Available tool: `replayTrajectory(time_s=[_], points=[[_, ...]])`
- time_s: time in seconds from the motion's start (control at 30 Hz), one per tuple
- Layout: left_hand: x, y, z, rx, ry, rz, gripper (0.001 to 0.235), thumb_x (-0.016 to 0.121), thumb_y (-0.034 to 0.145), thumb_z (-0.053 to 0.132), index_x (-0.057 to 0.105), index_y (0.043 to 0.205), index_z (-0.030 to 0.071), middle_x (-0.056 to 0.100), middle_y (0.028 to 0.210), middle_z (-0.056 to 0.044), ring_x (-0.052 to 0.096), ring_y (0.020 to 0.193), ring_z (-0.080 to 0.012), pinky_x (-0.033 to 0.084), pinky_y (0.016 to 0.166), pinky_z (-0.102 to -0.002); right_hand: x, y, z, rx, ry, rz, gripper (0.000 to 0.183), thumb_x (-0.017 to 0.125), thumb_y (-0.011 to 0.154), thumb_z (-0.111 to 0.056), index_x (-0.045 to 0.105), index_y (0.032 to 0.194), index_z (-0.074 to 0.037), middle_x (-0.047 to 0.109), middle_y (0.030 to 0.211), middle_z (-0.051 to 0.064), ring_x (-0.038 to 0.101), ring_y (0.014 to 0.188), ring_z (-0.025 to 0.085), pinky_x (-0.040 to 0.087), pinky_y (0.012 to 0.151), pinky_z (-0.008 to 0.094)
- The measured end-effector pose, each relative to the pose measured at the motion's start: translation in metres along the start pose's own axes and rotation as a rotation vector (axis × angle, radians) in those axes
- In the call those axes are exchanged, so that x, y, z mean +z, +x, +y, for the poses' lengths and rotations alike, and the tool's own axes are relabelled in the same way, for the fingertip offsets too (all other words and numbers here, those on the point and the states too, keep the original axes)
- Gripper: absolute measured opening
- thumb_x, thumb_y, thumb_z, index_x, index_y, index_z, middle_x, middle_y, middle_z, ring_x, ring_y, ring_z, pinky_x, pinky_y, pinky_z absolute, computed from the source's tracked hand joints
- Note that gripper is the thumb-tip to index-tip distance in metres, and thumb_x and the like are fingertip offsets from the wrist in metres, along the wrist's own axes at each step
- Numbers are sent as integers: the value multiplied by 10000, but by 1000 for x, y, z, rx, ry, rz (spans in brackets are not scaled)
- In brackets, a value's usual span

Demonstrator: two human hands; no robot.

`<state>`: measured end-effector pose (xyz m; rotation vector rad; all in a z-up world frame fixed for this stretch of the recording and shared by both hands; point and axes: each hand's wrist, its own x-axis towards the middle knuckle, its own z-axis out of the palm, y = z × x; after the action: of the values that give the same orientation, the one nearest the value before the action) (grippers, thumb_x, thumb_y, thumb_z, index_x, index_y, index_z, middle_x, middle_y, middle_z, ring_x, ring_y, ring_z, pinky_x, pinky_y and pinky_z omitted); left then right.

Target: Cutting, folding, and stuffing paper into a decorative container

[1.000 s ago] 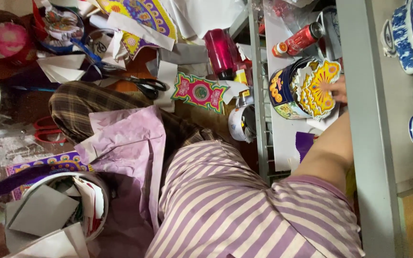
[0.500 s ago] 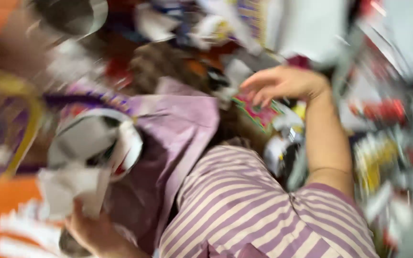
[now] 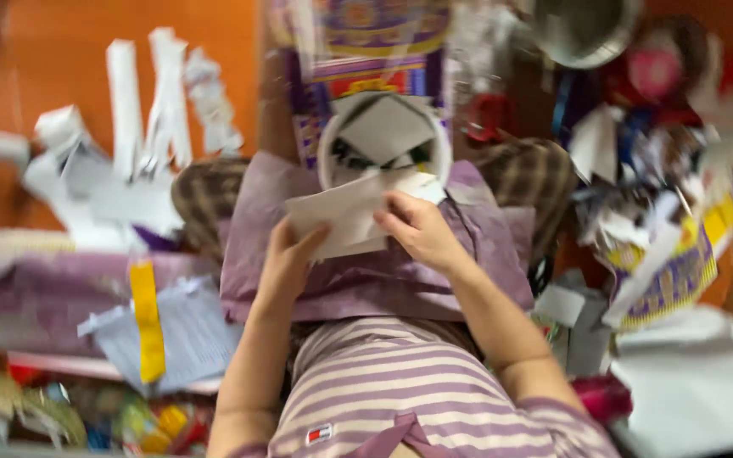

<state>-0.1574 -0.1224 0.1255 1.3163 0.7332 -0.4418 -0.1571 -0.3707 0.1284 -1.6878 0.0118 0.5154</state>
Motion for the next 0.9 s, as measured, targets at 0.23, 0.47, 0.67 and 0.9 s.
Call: replayTrajectory(time_s=[0.23, 0.47, 0.67, 0.9], points=[[11, 3, 4, 90, 92, -375, 261, 861, 810, 108, 748, 1031, 27, 721, 791, -51, 679, 686, -110, 579, 623, -262, -3, -23, 3, 88, 120, 293, 110, 702, 960, -74, 757, 1043, -123, 730, 880, 28, 652, 850, 112, 559, 843, 302], [6, 8, 30, 310, 191, -428, 253, 673, 959, 57, 708, 1207, 22, 763, 946, -145, 751, 879, -211, 607, 811, -331, -51, -8, -56, -278, -174, 752, 132, 751, 1011, -12, 641, 1081, -29, 562, 879, 102, 569, 832, 184, 499, 793, 346], [27, 18, 63, 493, 466, -356, 205, 664, 1001, 147, 697, 1203, 137, 754, 1041, -74, 754, 972, -226, 609, 860, -344, -53, 5, -56, -305, -312, 816, 97, 738, 1059, -62, 678, 1088, 8, 547, 819, 90, 502, 757, 151, 457, 713, 301], [70, 54, 69, 1021, 840, -336, 424, 697, 880, -83, 627, 1295, -32, 670, 1141, -244, 671, 1078, -453, 568, 907, -506, -61, 6, -38, -235, -339, 781, 68, 722, 1039, -26, 678, 1088, -6, 594, 823, 108, 523, 803, 142, 482, 745, 314]])
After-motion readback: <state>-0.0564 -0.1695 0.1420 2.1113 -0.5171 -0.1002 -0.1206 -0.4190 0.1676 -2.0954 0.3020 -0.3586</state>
